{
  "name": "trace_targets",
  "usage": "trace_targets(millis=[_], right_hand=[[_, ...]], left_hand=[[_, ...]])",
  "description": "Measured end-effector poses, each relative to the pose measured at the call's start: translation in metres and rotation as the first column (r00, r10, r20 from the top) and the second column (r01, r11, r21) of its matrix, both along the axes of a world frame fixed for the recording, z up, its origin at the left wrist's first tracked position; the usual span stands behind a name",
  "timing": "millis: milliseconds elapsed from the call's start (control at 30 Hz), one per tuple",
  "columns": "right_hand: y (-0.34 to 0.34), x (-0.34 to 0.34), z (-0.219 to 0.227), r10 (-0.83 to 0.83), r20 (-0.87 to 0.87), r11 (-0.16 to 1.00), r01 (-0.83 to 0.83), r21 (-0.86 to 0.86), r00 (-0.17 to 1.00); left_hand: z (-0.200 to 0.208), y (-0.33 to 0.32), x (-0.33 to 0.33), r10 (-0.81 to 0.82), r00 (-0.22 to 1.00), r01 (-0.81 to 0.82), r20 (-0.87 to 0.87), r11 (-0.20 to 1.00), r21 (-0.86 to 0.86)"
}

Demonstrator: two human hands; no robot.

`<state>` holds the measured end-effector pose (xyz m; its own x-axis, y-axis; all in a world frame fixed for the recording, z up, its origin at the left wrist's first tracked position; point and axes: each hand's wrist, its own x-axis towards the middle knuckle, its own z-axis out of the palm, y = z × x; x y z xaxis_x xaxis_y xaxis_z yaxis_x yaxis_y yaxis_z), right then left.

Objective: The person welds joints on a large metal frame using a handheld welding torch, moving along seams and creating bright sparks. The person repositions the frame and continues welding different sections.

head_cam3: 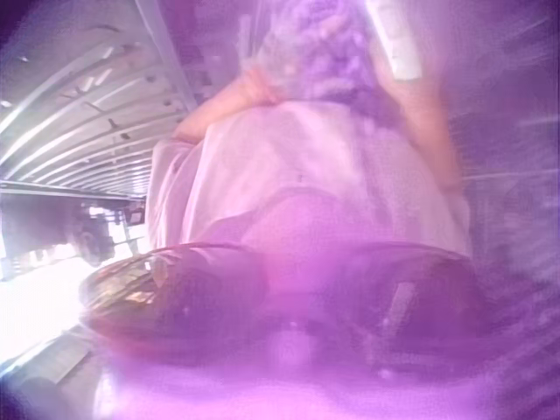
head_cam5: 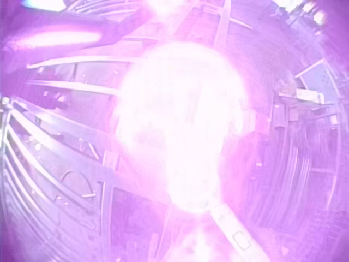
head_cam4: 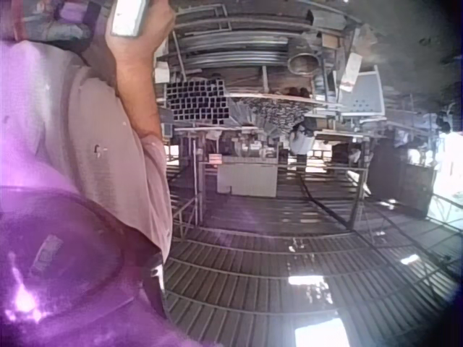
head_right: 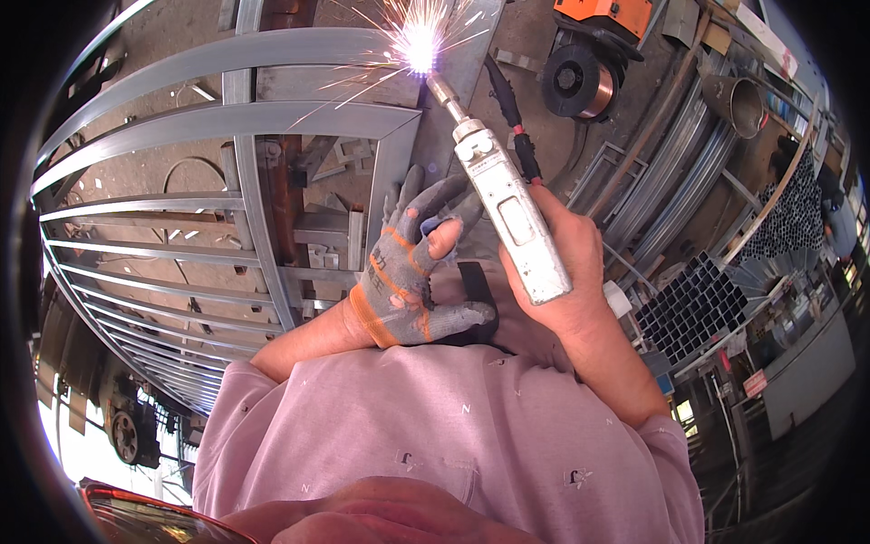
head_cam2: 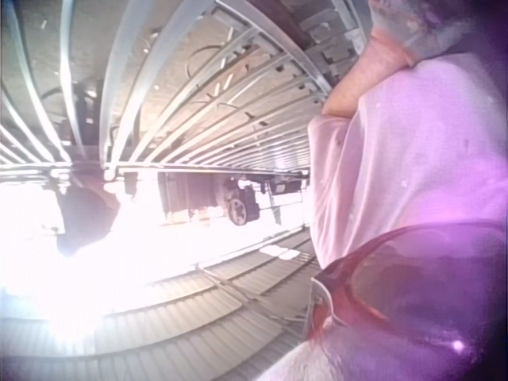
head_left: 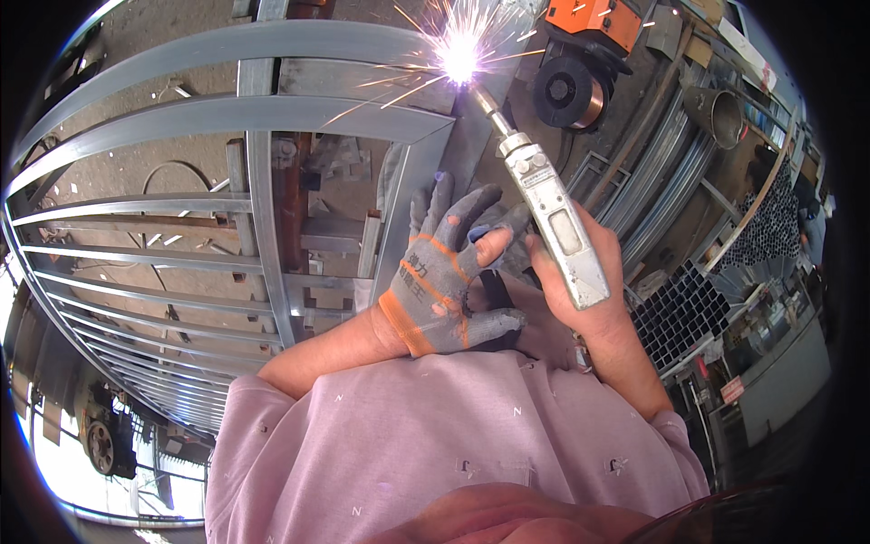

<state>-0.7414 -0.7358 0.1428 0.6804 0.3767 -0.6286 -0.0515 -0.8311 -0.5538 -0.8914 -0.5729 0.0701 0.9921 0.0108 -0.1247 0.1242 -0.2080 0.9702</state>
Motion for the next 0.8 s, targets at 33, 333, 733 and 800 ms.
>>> trace_targets(millis=[33,333,733,800], right_hand=[[-0.0006,-0.0003,-0.0003,0.001,0.002,1.0,-0.001,0.001,1.0],[-0.0052,-0.0016,0.0001,0.026,-0.001,0.999,-0.026,-0.028,1.0],[-0.0085,-0.0051,-0.0013,0.011,0.012,1.0,-0.011,-0.009,1.0],[-0.01,-0.0057,-0.002,0.011,0.01,1.0,-0.011,-0.002,1.0]], left_hand=[[-0.0009,-0.0009,-0.0012,0.003,1.0,-0.003,0.002,1.0,-0.004],[-0.0028,-0.0038,-0.003,0.021,1.0,-0.021,0.021,1.0,-0.013],[-0.0041,-0.0052,-0.0055,0.001,1.0,-0.001,0.007,1.0,-0.027],[-0.0034,-0.0048,-0.0056,-0.017,1.0,0.017,-0.002,1.0,-0.018]])
